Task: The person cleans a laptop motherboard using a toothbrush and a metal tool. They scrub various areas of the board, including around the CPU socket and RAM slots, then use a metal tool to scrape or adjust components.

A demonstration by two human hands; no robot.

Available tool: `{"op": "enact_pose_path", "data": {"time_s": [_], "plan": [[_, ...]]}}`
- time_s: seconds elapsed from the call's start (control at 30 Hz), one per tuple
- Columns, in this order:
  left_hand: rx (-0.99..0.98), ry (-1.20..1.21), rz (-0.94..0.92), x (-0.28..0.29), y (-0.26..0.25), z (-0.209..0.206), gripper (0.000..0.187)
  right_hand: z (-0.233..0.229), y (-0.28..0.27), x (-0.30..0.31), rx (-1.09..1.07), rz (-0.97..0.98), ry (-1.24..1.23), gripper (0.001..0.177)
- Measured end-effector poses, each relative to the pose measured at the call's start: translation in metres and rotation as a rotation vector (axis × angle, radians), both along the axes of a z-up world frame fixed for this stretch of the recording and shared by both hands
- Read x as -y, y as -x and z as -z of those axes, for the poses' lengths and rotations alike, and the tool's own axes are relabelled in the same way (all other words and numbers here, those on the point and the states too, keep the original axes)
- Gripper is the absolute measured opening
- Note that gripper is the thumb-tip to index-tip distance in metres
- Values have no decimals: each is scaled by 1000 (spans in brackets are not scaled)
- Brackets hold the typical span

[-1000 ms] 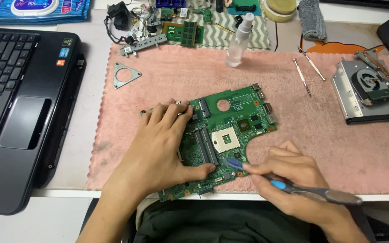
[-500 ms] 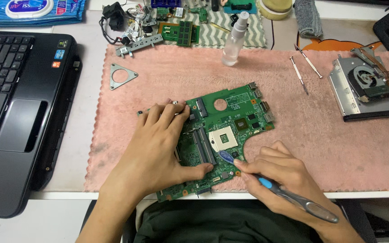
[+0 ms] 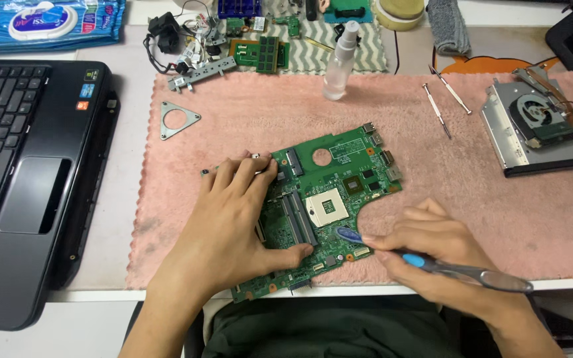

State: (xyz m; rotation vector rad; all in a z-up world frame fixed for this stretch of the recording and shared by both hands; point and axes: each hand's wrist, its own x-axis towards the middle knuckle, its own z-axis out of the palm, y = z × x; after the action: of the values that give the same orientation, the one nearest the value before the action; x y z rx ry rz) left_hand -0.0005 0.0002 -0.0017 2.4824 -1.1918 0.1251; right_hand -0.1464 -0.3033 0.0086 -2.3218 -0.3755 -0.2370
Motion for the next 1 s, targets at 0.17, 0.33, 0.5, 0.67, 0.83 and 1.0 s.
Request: {"op": "enact_pose_path", "data": {"time_s": [0.17, 0.33, 0.5, 0.67, 0.83, 1.0], "plan": [[15, 2, 1, 0, -1, 2, 130, 0, -4, -23, 35, -5, 3, 18], [-1, 8, -16, 0, -1, 2, 128, 1, -5, -9, 55, -95, 11, 22], [-6, 2, -22, 2, -1, 5, 130, 9, -9, -13, 102, 16, 8, 19], [-19, -8, -21, 1, -2, 6, 131, 4, -3, -10, -26, -23, -50, 19], [-64, -44, -33, 0, -4, 9, 133, -2, -6, -11, 50, 16, -41, 18], [-36, -28, -35, 0, -3, 10, 131, 2, -2, -11, 8, -49, -80, 18]]}}
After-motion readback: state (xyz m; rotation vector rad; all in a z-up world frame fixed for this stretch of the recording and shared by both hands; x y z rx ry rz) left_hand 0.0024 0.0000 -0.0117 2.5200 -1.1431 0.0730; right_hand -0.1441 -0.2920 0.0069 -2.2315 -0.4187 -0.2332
